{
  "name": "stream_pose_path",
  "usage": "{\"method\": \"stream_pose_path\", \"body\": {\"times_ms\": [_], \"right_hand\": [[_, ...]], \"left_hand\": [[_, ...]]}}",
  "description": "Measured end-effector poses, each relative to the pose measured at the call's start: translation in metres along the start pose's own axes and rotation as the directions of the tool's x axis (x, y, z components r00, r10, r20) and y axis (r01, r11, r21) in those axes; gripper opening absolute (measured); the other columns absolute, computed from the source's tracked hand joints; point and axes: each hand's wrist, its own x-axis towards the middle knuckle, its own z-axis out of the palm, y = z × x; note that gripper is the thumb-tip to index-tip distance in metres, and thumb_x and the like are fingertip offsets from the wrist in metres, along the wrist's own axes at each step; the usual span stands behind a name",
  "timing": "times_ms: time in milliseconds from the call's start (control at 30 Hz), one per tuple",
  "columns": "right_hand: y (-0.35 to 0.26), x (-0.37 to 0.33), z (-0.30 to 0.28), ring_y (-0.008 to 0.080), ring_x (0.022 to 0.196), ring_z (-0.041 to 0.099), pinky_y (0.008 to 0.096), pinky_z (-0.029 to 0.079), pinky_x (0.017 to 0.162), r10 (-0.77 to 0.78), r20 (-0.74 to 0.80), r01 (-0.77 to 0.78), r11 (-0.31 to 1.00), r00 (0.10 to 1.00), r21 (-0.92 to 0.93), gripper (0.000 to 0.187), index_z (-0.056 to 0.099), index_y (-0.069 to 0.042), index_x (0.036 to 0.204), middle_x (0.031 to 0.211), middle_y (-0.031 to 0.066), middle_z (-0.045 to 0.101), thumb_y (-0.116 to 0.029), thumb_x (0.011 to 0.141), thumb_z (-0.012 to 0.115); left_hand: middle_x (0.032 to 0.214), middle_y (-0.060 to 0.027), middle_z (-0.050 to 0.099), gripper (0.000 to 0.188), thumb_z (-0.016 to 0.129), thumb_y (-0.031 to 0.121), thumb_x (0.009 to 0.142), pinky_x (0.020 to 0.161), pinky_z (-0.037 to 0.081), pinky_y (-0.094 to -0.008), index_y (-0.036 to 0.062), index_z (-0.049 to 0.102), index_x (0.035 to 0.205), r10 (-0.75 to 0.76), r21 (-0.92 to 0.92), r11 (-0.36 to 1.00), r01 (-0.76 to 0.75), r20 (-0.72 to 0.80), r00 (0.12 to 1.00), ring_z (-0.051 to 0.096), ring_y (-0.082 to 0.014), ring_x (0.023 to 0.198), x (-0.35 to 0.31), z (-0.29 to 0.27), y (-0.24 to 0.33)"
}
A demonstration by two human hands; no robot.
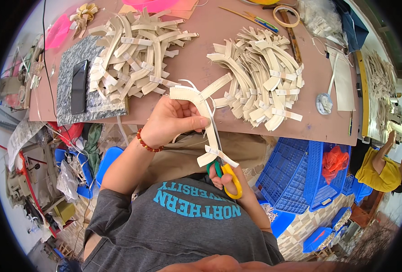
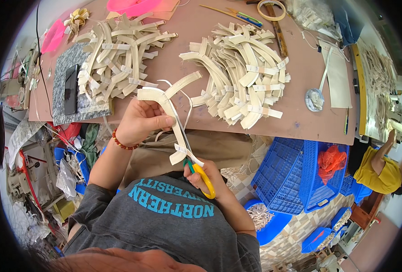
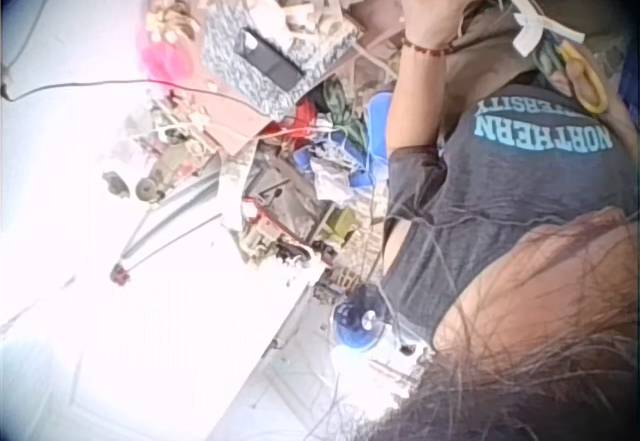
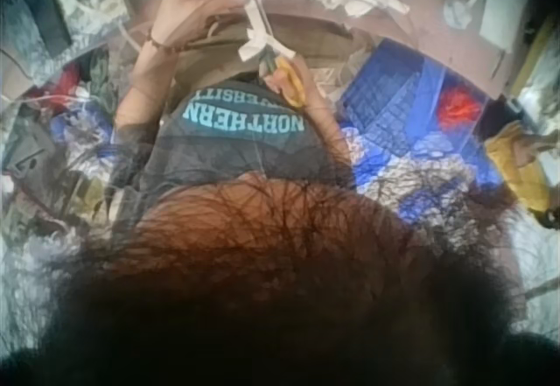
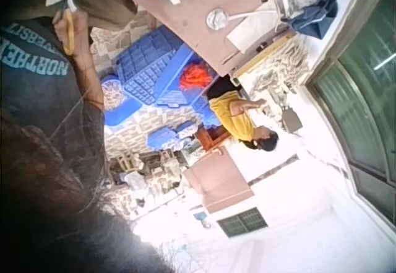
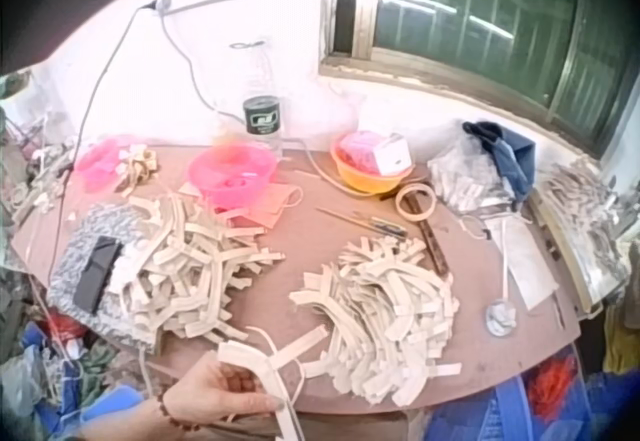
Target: The person cuts beige fabric strips into smaller pieces using yellow-handled scissors and then folds the cut pieces into a small bundle. The workspace is cluttered with piles of fabric strips and various tools.
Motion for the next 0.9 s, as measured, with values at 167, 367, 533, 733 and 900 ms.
{"method": "stream_pose_path", "body": {"times_ms": [167,367,533,733,900], "right_hand": [[-0.01,0.003,0.005,0.0042,0.06,0.043,0.019,0.035,0.053,-0.023,-0.039,0.018,0.99,0.999,-0.14,0.077,0.049,0.002,0.105,0.075,-0.0007,0.049,-0.067,0.071,0.058],[-0.01,0.005,0.002,0.0047,0.059,0.045,0.0189,0.036,0.053,-0.079,-0.015,0.078,0.993,0.997,-0.093,0.053,0.054,-0.003,0.085,0.069,-0.0021,0.05,-0.055,0.08,0.061],[-0.009,0.004,-0.001,0.0031,0.048,0.042,0.0175,0.031,0.044,-0.038,-0.016,0.038,0.999,0.999,-0.013,0.048,0.055,-0.003,0.084,0.061,-0.003,0.048,-0.05,0.081,0.063],[-0.014,0.008,0.005,0.0036,0.051,0.038,0.0186,0.03,0.046,-0.01,-0.074,-0.002,0.986,0.997,-0.169,0.075,0.052,0.001,0.084,0.061,-0.0026,0.043,-0.072,0.068,0.058],[-0.011,0.009,0.009,0.0035,0.052,0.039,0.0183,0.03,0.047,-0.038,-0.086,0.024,0.988,0.996,-0.15,0.074,0.052,0.0,0.086,0.062,-0.0038,0.043,-0.072,0.068,0.058]], "left_hand": [[0.079,-0.0046,0.064,0.019,0.069,-0.003,0.075,0.059,0.05,-0.0226,0.001,0.062,0.092,-0.017,0.044,0.999,0.014,0.064,0.998,0.06,-0.0095,0.066,0.001,-0.001,0.003],[0.077,-0.0041,0.064,0.018,0.071,-0.002,0.074,0.059,0.05,-0.0226,0.0017,0.062,0.09,-0.028,0.054,0.998,0.024,0.085,0.996,0.06,-0.009,0.065,0.003,0.001,0.005],[0.081,-0.005,0.064,0.017,0.067,0.0,0.078,0.061,0.051,-0.0231,0.0009,0.06,0.093,-0.007,-0.028,1.0,0.008,0.029,1.0,0.06,-0.0099,0.068,0.005,0.001,-0.003],[0.087,-0.0064,0.064,0.013,0.062,0.002,0.083,0.064,0.054,-0.0244,-0.0002,0.059,0.095,0.047,-0.22,0.973,-0.063,-0.076,0.996,0.062,-0.0121,0.075,0.006,0.0,-0.011],[0.088,-0.0066,0.064,0.014,0.063,0.002,0.083,0.064,0.055,-0.0239,0.0002,0.059,0.096,0.062,-0.21,0.975,-0.072,-0.052,0.997,0.063,-0.0123,0.076,0.006,0.002,-0.012]]}}
